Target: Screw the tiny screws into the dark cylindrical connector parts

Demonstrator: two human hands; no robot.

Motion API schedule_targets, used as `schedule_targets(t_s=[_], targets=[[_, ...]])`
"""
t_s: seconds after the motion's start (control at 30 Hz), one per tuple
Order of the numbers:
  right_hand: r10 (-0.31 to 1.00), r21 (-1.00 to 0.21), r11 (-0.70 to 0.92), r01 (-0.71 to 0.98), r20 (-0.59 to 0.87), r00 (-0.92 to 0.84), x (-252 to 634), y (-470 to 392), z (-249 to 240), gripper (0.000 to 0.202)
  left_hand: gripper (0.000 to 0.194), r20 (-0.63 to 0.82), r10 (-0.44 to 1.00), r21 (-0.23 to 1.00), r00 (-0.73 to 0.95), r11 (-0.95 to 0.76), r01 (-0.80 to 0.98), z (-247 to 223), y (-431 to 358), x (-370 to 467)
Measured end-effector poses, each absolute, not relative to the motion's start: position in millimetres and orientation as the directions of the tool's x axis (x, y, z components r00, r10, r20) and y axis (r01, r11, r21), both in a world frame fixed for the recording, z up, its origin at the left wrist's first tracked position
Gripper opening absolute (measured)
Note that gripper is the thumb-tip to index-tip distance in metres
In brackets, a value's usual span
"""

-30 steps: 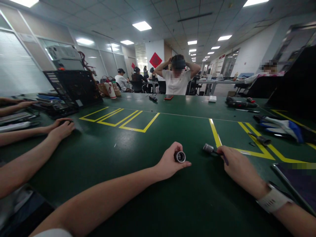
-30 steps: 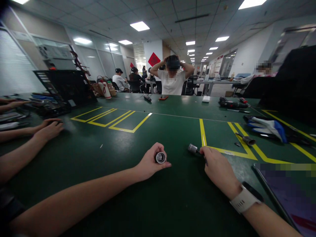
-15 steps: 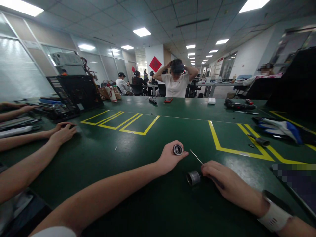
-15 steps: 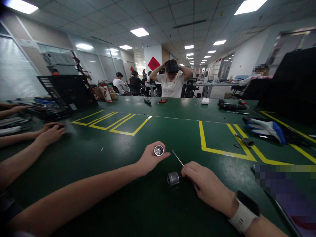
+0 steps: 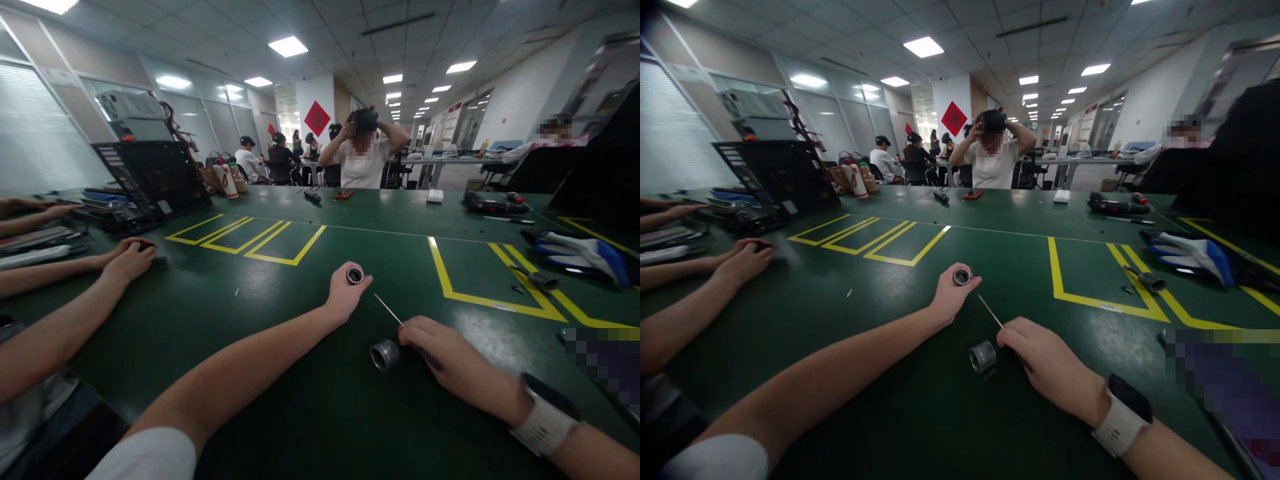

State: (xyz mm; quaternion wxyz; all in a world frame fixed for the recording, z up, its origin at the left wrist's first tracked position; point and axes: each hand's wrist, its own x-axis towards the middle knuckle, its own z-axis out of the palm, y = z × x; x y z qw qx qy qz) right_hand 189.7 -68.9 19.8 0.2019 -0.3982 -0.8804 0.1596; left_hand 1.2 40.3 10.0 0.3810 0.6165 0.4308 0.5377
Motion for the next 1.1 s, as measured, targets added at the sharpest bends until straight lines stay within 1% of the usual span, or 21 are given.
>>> schedule_targets(t_s=[0.1,0.2,0.27,0.37,0.47,0.5,0.57,0.7,0.8,0.93,1.1], targets=[[0.781,-0.357,0.624,0.695,0.25,-0.573,189,-45,20,0.037,0.018,0.346,0.937,0.93,0.052,-0.349,0.112,10,42,0],[0.8,-0.326,0.599,0.731,0.274,-0.533,188,-15,23,0.034,0.018,0.347,0.937,0.927,0.038,-0.349,0.138,12,43,-2],[0.82,-0.314,0.569,0.76,0.287,-0.495,187,5,23,0.032,0.017,0.345,0.936,0.922,0.076,-0.353,0.162,13,42,-4],[0.858,-0.318,0.502,0.804,0.296,-0.419,185,31,19,0.031,0.016,0.328,0.927,0.916,0.18,-0.359,0.181,13,44,-7],[0.884,-0.343,0.456,0.822,0.286,-0.371,181,48,13,0.019,0.019,0.303,0.902,0.916,0.307,-0.364,0.166,15,50,-12],[0.889,-0.351,0.447,0.823,0.278,-0.365,179,51,12,0.022,0.021,0.291,0.885,0.918,0.362,-0.365,0.156,17,53,-14],[0.897,-0.368,0.435,0.822,0.259,-0.358,173,57,10,0.03,0.025,0.249,0.839,0.922,0.483,-0.358,0.146,22,60,-22],[0.907,-0.395,0.417,0.818,0.229,-0.352,156,66,12,0.031,0.034,0.162,0.676,0.908,0.719,-0.387,0.16,34,72,-39],[0.913,-0.41,0.408,0.816,0.213,-0.349,143,73,13,0.031,0.036,0.208,0.603,0.856,0.77,-0.493,0.155,35,83,-49],[0.927,-0.405,0.373,0.835,0.191,-0.321,129,83,12,0.031,0.038,0.311,0.524,0.729,0.793,-0.667,0.155,25,102,-56],[0.948,-0.371,0.311,0.875,0.183,-0.259,114,89,11,0.031,0.049,0.295,0.472,0.614,0.83,-0.76,0.214,18,114,-64]])
